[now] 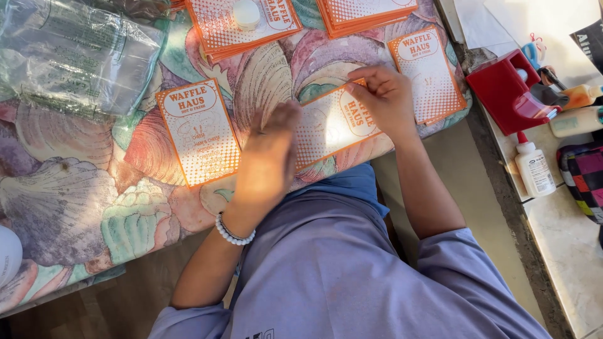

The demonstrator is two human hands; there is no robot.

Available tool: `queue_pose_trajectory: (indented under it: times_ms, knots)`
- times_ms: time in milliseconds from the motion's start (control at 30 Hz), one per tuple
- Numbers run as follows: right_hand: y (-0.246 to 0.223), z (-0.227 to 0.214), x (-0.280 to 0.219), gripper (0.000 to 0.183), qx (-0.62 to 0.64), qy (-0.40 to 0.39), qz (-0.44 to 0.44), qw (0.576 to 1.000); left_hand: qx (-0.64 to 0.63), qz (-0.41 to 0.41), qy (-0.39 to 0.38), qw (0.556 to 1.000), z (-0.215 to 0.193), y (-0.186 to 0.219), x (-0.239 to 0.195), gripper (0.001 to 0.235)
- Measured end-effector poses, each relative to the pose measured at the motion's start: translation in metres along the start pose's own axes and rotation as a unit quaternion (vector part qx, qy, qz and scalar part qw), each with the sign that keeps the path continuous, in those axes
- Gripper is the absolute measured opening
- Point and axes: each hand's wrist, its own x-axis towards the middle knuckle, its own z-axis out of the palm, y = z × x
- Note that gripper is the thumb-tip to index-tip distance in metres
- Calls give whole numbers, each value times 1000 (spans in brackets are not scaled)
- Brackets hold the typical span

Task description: The person applies glue from a bottle to the edges of printed paper sheets and folds them by hand to assemble food packets.

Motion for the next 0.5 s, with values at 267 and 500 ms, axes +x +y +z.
queue_pose_trajectory:
  times_ms: [267,500]
  knots:
    - [20,31,-9,42,-347,-85,-292,887,233,-47,-162,958,43,-33,-32,69]
    - [25,45,-24,43,-350,-183,-207,895,236,-54,-160,957,42,-34,-33,70]
